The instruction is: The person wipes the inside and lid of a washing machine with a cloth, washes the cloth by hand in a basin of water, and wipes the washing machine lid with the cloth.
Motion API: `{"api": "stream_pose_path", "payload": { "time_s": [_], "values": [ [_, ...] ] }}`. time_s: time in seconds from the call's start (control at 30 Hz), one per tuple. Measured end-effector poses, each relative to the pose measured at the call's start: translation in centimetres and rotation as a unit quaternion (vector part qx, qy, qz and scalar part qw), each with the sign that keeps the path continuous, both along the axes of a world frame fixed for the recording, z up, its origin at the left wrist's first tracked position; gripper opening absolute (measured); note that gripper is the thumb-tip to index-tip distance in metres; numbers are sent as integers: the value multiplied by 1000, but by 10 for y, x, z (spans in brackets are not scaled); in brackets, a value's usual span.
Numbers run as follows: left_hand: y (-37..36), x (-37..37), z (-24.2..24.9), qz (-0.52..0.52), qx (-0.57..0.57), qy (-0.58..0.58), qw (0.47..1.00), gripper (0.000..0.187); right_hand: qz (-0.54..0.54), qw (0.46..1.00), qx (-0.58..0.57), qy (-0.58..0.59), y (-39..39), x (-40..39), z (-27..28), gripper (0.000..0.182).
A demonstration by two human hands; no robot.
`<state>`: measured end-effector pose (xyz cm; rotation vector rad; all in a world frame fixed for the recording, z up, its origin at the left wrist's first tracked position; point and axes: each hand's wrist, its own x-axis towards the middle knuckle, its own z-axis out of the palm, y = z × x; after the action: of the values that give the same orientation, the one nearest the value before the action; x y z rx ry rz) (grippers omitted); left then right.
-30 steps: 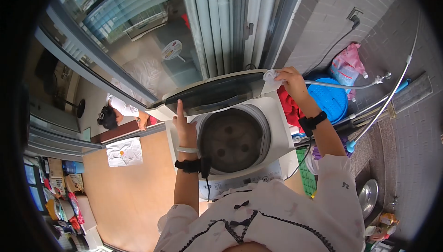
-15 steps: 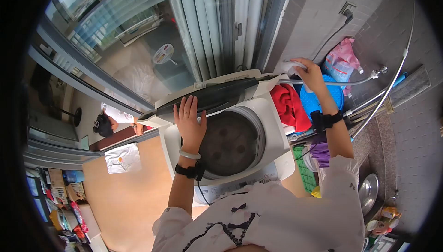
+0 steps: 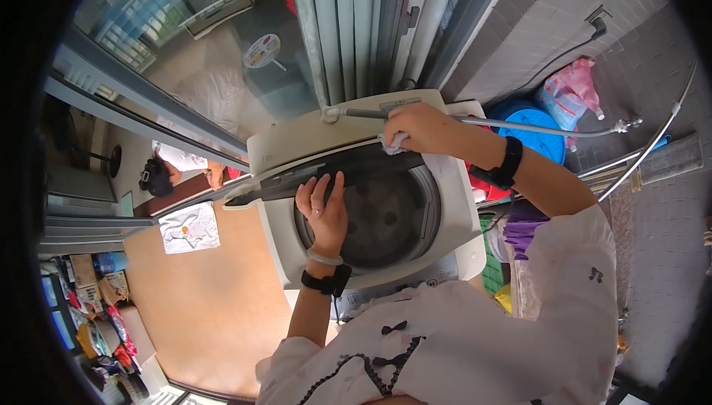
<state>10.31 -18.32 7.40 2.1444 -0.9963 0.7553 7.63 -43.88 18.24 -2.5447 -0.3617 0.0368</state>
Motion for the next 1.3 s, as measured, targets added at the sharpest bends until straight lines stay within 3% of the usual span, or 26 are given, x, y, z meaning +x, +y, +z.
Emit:
{"api": "stream_pose_path", "payload": {
  "time_s": [0.27,0.37,0.5,0.8,0.93,1.0,1.13,1.2,1.27,1.3],
  "values": [
    [2,-3,-13,-7,-29,-19,999,37,115,993,-4,25,75,60,-9,18],
    [0,-2,-12,-28,-38,-8,999,40,83,987,80,114,68,71,-13,19],
    [-1,-5,-18,-25,-43,-5,999,41,43,987,112,111,85,74,-15,19],
    [2,-4,-18,-36,-53,-1,998,32,105,987,123,-17,177,120,-41,19],
    [4,-4,-22,-64,-92,2,994,22,141,977,157,38,190,137,-46,15],
    [2,-5,-22,-59,-89,7,994,21,64,962,252,86,187,140,-43,13],
    [0,-4,-29,-65,-104,-3,992,20,136,971,190,53,210,149,-39,11],
    [3,-8,-34,-69,-110,1,992,21,152,981,115,-21,228,149,-40,12],
    [4,-8,-38,-99,-158,19,982,22,154,984,79,-34,247,149,-39,13],
    [6,-1,-27,-145,-132,82,977,23,167,984,52,-33,255,150,-41,13]
  ]
}}
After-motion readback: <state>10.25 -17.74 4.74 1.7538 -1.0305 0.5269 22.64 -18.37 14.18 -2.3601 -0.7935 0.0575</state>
